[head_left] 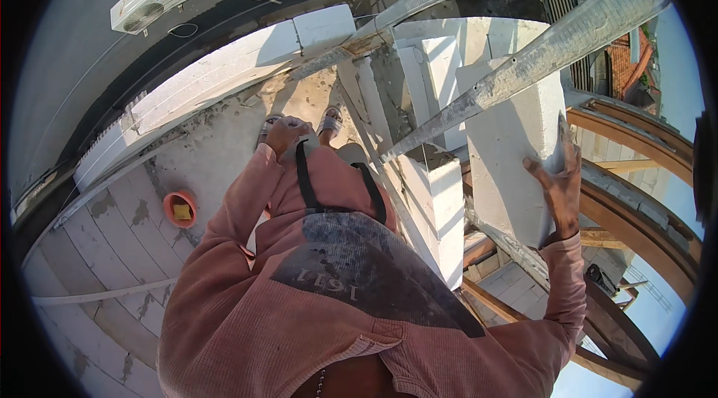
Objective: The person applies mortar from a bucket onto a ledge using a trowel and places white blocks onto the mortar, tapping them with a hammer to secure them. They also handle a saw and use a tape measure to check distances on the wall.
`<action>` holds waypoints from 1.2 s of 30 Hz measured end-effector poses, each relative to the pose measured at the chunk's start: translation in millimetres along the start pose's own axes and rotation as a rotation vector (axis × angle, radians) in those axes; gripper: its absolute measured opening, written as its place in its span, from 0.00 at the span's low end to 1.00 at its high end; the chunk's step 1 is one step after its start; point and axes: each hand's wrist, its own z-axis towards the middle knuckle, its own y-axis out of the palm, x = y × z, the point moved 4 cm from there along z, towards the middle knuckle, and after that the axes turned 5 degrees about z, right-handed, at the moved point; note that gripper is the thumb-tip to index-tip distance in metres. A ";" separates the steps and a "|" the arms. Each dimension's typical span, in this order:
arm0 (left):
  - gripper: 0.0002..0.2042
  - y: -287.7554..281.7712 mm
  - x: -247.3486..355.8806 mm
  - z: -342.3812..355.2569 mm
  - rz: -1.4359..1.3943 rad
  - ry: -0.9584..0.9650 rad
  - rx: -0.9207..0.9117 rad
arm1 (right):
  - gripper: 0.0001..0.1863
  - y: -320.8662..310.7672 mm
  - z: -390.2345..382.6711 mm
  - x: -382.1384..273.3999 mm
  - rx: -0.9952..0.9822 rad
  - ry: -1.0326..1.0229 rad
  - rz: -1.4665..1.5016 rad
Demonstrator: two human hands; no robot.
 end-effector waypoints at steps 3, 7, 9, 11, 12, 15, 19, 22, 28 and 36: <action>0.14 -19.5 -19.3 0.2 0.342 0.215 -0.017 | 0.55 -14.6 -44.6 -33.0 0.181 0.187 0.215; 0.19 -47.2 -38.9 2.7 0.562 0.337 -0.138 | 0.53 -14.5 -110.3 -96.1 0.340 0.394 0.336; 0.20 -65.9 -49.4 4.5 0.637 0.341 -0.195 | 0.53 -4.6 -145.4 -129.3 0.419 0.421 0.387; 0.21 -73.7 -61.4 0.4 0.867 0.468 -0.350 | 0.52 8.4 -179.5 -153.0 0.533 0.481 0.498; 0.21 -79.1 -67.6 -0.9 0.882 0.475 -0.368 | 0.52 18.8 -196.5 -163.3 0.549 0.495 0.476; 0.24 -86.7 -90.8 -12.5 1.054 0.459 -0.519 | 0.53 58.1 -248.3 -182.0 0.614 0.625 0.569; 0.26 -97.9 -109.1 -31.5 1.025 0.320 -0.516 | 0.53 131.4 -310.9 -189.3 0.596 0.720 0.709; 0.25 -120.6 -117.5 -51.4 1.092 0.274 -0.491 | 0.54 203.4 -341.6 -185.5 0.394 0.705 0.338; 0.41 -166.8 -152.4 -92.2 1.743 -0.049 -0.662 | 0.59 391.0 -392.8 -179.8 0.053 0.860 0.224; 0.59 -177.1 -244.7 -120.9 2.215 -0.426 -0.845 | 0.57 630.1 -448.9 -188.6 0.096 0.880 0.283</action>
